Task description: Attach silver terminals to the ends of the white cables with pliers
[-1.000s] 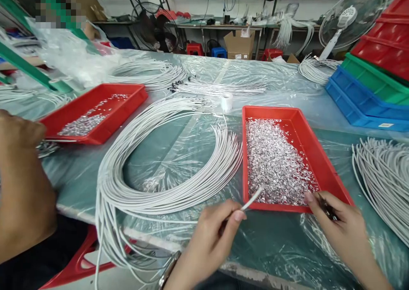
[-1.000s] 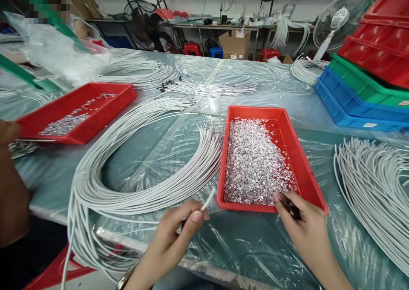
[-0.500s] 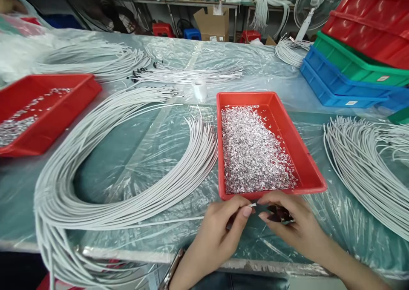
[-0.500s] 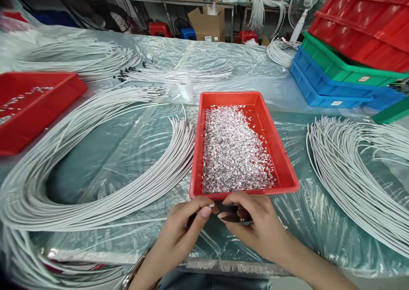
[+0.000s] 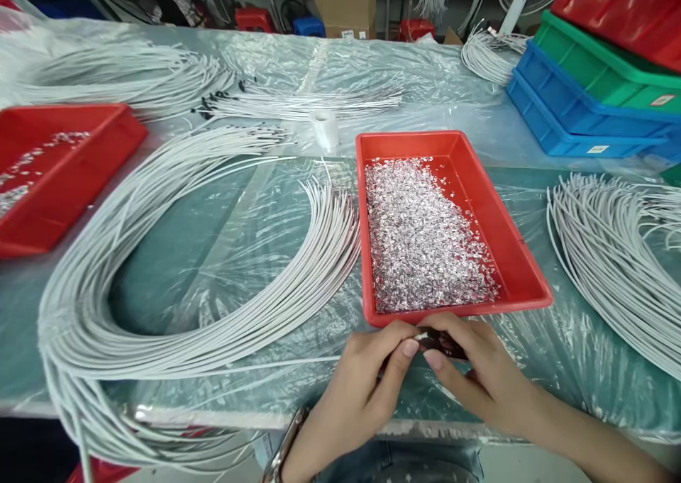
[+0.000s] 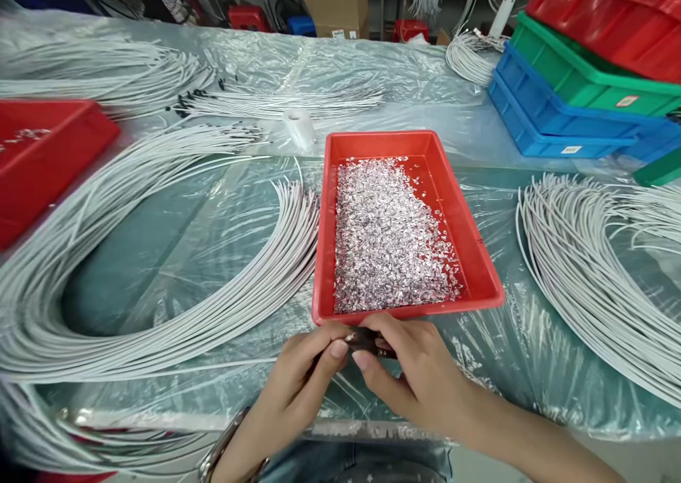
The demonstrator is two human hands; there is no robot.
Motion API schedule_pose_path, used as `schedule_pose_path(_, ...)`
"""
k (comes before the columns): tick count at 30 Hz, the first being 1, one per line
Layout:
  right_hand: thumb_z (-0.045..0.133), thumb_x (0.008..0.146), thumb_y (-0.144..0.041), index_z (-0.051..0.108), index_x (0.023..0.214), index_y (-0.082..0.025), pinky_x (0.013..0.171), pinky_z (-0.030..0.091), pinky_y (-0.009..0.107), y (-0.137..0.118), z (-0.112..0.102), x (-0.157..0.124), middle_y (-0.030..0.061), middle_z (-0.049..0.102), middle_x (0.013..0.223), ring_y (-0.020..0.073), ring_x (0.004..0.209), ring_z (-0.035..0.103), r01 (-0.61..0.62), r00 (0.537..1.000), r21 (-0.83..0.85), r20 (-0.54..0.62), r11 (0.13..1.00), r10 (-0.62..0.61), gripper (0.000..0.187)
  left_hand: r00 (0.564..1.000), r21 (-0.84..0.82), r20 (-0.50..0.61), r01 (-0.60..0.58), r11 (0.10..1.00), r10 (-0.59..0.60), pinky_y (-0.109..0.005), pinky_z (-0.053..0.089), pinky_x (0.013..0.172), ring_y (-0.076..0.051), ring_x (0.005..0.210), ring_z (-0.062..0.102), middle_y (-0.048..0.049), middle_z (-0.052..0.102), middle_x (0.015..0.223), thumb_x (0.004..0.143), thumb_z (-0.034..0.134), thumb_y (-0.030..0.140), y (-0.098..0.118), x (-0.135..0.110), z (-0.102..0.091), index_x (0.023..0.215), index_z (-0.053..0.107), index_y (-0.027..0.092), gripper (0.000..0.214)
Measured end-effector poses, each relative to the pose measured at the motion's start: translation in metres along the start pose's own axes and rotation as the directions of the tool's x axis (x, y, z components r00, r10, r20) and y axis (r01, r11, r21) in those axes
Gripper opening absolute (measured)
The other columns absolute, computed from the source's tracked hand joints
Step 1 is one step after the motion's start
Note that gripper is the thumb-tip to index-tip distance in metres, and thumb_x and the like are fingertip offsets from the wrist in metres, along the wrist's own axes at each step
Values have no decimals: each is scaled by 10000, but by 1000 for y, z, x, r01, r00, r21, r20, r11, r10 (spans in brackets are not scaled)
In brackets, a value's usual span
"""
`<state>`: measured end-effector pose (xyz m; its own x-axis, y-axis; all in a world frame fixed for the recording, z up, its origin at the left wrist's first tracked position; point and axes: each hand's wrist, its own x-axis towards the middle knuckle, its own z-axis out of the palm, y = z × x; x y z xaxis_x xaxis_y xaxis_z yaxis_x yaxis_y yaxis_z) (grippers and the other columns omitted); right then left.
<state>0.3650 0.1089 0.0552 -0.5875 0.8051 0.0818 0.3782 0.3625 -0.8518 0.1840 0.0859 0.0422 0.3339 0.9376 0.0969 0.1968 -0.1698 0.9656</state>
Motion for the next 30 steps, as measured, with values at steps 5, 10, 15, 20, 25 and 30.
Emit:
schedule_pose_path(5,449,972,-255,477,1062,-198,598,388,230,-1,2,-1,-17,574,794,120,645,524,41,998,-14,-53,999,-42,111,1000,17,6,-27,999,27,-210,283,527,-74,529,400,48,429,622,978,378,211,-1,1,0,830,490,181,188)
schedule_pose_path(10,453,969,-254,487,1030,-191,552,374,224,-1,2,1,-22,563,747,115,595,507,43,998,-14,-40,999,-43,94,1000,22,4,-24,999,24,-219,296,528,-82,546,438,28,523,665,974,380,211,-3,1,1,807,474,182,194)
schedule_pose_path(15,425,990,-265,476,1043,-204,581,397,247,-3,1,2,10,616,833,141,650,561,51,997,-100,-47,994,-56,96,998,103,-14,-63,993,65,-228,315,532,-96,549,468,22,538,660,965,395,200,-2,-1,0,865,513,184,156)
schedule_pose_path(20,386,1015,-326,468,1033,-210,584,415,260,-8,-3,-2,43,632,881,171,709,597,36,999,-144,-15,989,-38,143,985,192,-44,-157,969,168,-231,355,551,-118,603,552,4,600,707,953,413,174,-4,-1,-1,914,542,192,136)
schedule_pose_path(25,377,1023,-338,459,1067,-228,604,429,245,-8,-4,-3,30,632,907,165,749,604,27,999,-81,20,996,-25,144,970,256,-66,-212,943,236,-230,390,553,-129,617,596,8,589,658,951,426,168,-4,-1,-1,941,559,190,135)
schedule_pose_path(30,374,1022,-322,456,1084,-231,600,421,238,-8,-5,-2,8,619,874,149,719,589,10,998,-30,56,1000,-8,137,954,330,-80,-248,911,289,-227,409,531,-129,592,604,-20,644,691,945,432,164,-6,-1,1,932,557,178,127)
